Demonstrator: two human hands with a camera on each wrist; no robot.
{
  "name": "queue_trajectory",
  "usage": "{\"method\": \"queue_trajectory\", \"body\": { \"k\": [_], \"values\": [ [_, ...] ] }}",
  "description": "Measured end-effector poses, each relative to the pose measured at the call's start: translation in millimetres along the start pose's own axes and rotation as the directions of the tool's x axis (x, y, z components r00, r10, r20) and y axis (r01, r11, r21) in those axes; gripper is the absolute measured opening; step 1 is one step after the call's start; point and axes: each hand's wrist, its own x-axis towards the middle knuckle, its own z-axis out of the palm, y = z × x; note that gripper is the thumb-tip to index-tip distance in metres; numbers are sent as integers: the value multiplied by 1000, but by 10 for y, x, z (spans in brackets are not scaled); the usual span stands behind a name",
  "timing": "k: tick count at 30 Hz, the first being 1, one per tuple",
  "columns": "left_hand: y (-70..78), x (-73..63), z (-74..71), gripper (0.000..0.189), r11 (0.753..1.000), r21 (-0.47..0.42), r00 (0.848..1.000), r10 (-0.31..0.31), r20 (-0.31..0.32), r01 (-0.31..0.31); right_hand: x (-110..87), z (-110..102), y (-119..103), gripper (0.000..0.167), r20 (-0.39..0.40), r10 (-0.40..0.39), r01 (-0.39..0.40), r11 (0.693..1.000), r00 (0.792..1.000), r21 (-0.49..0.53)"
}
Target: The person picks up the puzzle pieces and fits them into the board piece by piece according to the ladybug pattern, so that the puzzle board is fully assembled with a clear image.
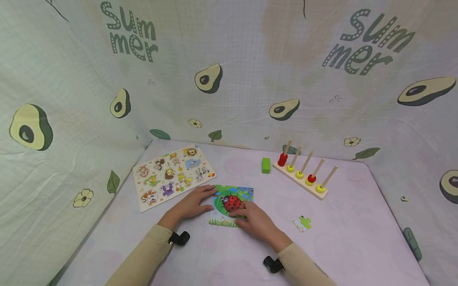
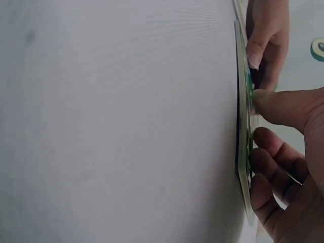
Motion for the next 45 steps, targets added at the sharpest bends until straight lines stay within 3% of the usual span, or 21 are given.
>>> {"method": "queue_trajectory", "body": {
  "k": [9, 17, 22, 27, 31, 41, 45],
  "values": [
    [4, 4, 3, 68, 1000, 6, 1000, -6, 1, 6, -141, -125, 83, 26, -17, 141, -140, 988, 990, 60],
    [-2, 13, 1, 68, 1000, 6, 1000, 3, -1, -3, -378, -326, 259, 24, -101, 215, -212, 976, 971, 43],
    [20, 8, -23, 65, 999, -13, 1000, 29, -10, -29, -528, -470, 374, 26, -123, 303, -303, 953, 945, 16],
    [28, 2, -30, 65, 1000, -7, 1000, 30, -6, -30, -679, -598, 500, 30, -93, 394, -398, 917, 914, -23],
    [22, 5, -25, 66, 1000, -2, 1000, 27, -5, -27, -794, -717, 587, 38, -63, 467, -469, 882, 882, -33],
    [2, 5, -12, 67, 1000, -2, 1000, 11, 2, -11, -1016, -953, 763, 66, -12, 631, -631, 775, 776, -34],
    [-3, 6, -13, 68, 1000, -1, 1000, 4, 7, -4, -1061, -972, 806, 85, 13, 697, -696, 716, 717, -55]
  ]
}}
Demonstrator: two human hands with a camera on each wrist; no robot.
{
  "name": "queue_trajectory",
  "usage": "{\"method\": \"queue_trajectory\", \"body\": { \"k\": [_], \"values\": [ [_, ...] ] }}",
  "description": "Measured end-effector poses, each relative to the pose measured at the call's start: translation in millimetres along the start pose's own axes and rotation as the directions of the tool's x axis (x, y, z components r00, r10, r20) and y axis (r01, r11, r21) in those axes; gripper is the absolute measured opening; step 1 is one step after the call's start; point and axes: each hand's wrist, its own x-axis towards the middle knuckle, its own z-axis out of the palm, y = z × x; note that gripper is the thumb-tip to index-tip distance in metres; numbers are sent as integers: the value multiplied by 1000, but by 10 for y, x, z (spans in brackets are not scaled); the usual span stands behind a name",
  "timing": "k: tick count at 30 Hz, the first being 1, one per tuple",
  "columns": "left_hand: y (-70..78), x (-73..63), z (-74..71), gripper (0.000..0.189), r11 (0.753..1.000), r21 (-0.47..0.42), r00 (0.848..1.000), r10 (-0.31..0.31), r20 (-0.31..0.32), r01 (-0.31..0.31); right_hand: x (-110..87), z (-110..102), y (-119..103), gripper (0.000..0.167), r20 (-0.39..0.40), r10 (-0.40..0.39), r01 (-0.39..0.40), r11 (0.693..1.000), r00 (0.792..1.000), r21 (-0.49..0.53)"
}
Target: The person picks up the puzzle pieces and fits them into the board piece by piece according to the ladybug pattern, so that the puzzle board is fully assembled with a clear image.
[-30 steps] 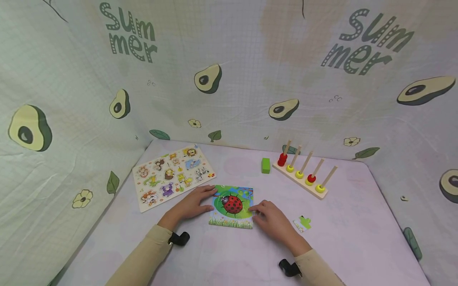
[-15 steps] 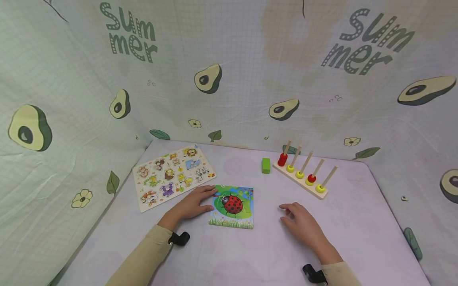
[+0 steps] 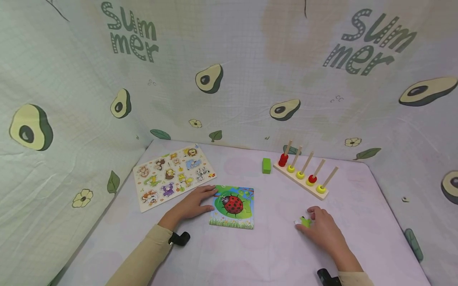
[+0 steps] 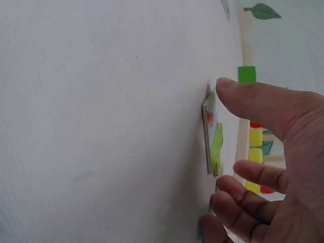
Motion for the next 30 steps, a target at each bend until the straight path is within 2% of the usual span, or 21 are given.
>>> {"method": "queue_trajectory", "body": {
  "k": [4, 9, 16, 22, 30],
  "values": [
    [6, 1, -4, 68, 1000, 3, 1000, 3, 2, -3, 10, 7, 27, 87, 11, 45, -45, 999, 999, -11],
    [11, -1, -7, 68, 1000, 0, 1000, 13, -1, -13, 7, 27, 15, 76, 0, 0, 0, 1000, 1000, -5],
    [17, -9, -12, 68, 1000, -4, 1000, 20, -6, -20, -22, 39, -33, 53, -23, -47, 47, 999, 999, 12],
    [12, -8, -3, 67, 1000, -5, 1000, 17, -7, -17, 5, 45, -21, 48, -14, -58, 59, 998, 998, 17],
    [9, 0, -2, 67, 1000, 3, 1000, 19, -6, -19, 16, 91, -9, 46, -20, -116, 116, 993, 993, 33]
  ]
}}
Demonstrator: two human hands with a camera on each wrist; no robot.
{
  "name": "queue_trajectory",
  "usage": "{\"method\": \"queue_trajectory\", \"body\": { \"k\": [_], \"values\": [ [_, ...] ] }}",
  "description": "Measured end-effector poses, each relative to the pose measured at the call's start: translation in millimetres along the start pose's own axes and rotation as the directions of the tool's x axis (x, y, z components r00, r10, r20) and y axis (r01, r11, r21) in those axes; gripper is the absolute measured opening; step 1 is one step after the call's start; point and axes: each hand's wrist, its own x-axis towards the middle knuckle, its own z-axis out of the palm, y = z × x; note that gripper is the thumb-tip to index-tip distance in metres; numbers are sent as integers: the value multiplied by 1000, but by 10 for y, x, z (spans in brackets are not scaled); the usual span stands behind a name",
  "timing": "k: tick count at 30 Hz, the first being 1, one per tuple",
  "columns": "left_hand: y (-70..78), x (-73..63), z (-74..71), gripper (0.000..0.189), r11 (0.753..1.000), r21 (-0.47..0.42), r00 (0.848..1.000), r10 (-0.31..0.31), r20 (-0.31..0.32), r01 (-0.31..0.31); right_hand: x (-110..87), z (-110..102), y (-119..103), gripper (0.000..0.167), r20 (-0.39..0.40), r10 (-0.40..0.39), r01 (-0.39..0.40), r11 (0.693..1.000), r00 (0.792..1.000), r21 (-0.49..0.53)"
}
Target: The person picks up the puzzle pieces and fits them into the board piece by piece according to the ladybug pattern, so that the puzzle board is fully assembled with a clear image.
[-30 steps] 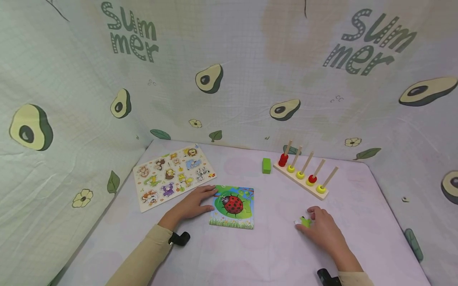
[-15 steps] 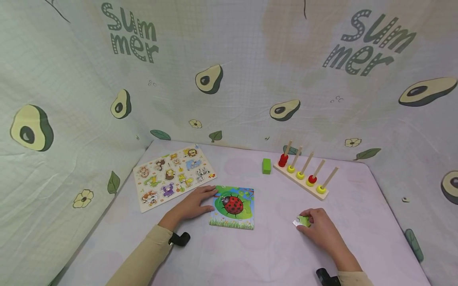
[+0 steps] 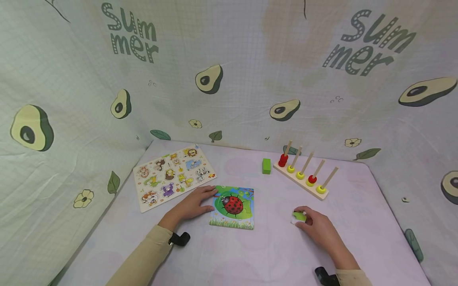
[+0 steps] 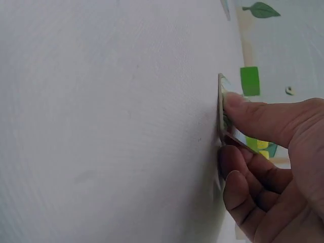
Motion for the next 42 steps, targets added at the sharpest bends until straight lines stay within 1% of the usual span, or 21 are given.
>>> {"method": "queue_trajectory", "body": {
  "k": [6, 8, 10, 15, 19, 27, 31, 35, 39, 42],
  "values": [
    [7, -1, -10, 68, 1000, 2, 1000, -6, 8, 6, 16, 36, -18, 40, -74, -88, 87, 996, 993, -14],
    [7, -1, -8, 68, 1000, 6, 1000, -7, 8, 7, 21, 43, -31, 41, -88, -97, 97, 995, 991, -15],
    [5, -1, -6, 67, 1000, 6, 1000, -6, 6, 6, 28, 45, -45, 43, -92, -100, 99, 995, 991, -12],
    [8, 3, -6, 66, 1000, 1, 1000, 2, 0, -2, 52, 47, -96, 47, -115, -89, 93, 995, 989, 32],
    [3, 9, -1, 67, 1000, 3, 1000, 0, 0, 0, 62, 68, -150, 44, -135, -83, 91, 994, 987, 56],
    [5, -2, 5, 67, 1000, 0, 1000, -14, 2, 14, 85, 137, -292, 42, -143, -119, 134, 986, 982, 100],
    [9, -6, 3, 67, 1000, -3, 1000, -20, 5, 20, 103, 180, -361, 39, -166, -141, 166, 975, 976, 147],
    [12, -6, 0, 67, 1000, -2, 1000, -22, 7, 22, 122, 220, -429, 30, -191, -148, 190, 956, 970, 223],
    [11, -7, 0, 67, 1000, -1, 1000, -28, 10, 28, 144, 257, -500, 23, -188, -134, 183, 944, 973, 275],
    [6, -8, 3, 67, 1000, -1, 1000, -27, 7, 27, 154, 287, -550, 24, -169, -135, 180, 941, 976, 287]
  ]
}}
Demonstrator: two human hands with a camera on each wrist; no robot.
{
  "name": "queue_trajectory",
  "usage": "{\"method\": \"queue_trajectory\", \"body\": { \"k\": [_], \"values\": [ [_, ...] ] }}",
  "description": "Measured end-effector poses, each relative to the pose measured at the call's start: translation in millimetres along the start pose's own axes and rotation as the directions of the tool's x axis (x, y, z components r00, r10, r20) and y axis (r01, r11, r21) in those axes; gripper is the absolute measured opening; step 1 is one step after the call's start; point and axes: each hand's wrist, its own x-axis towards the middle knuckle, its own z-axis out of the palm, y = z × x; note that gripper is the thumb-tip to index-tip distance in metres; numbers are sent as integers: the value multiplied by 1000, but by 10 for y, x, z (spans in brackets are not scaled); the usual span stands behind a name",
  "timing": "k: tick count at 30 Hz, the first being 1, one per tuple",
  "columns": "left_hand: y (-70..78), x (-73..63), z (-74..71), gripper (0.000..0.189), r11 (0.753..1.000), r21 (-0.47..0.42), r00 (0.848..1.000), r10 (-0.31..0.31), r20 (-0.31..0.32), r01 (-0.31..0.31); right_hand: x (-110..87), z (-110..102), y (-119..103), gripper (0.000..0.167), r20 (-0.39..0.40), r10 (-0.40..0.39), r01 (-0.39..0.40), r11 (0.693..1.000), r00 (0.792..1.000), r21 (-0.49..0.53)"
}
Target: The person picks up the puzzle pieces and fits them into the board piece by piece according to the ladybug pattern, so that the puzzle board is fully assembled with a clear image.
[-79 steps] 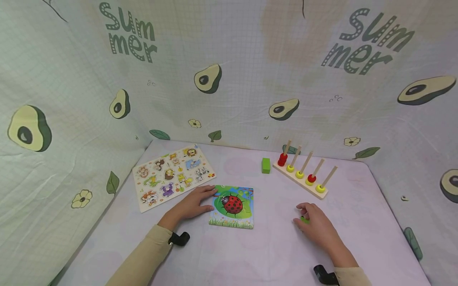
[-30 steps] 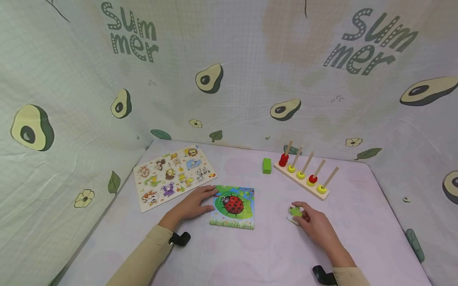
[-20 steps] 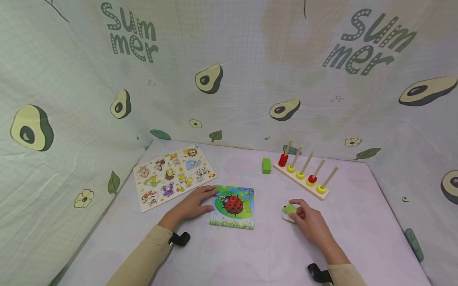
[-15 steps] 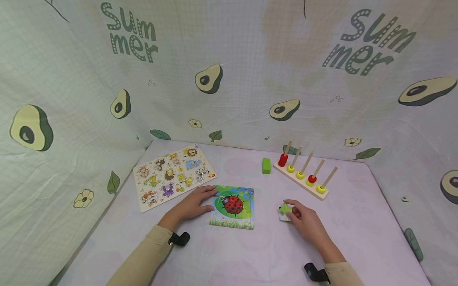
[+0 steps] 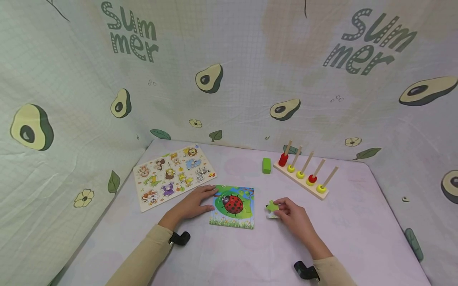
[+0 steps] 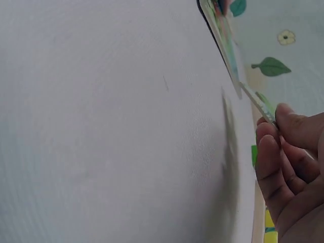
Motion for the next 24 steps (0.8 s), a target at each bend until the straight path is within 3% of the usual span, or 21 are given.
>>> {"method": "queue_trajectory", "body": {
  "k": [11, 24],
  "values": [
    [1, -2, -8, 67, 1000, -2, 1000, 8, 2, -8, 13, 171, -131, 25, 68, -7, -1, 994, 998, 106],
    [8, 4, -2, 67, 1000, -4, 1000, -8, 5, 8, 35, 396, -251, 24, 104, -29, 17, 994, 994, 112]
  ]
}}
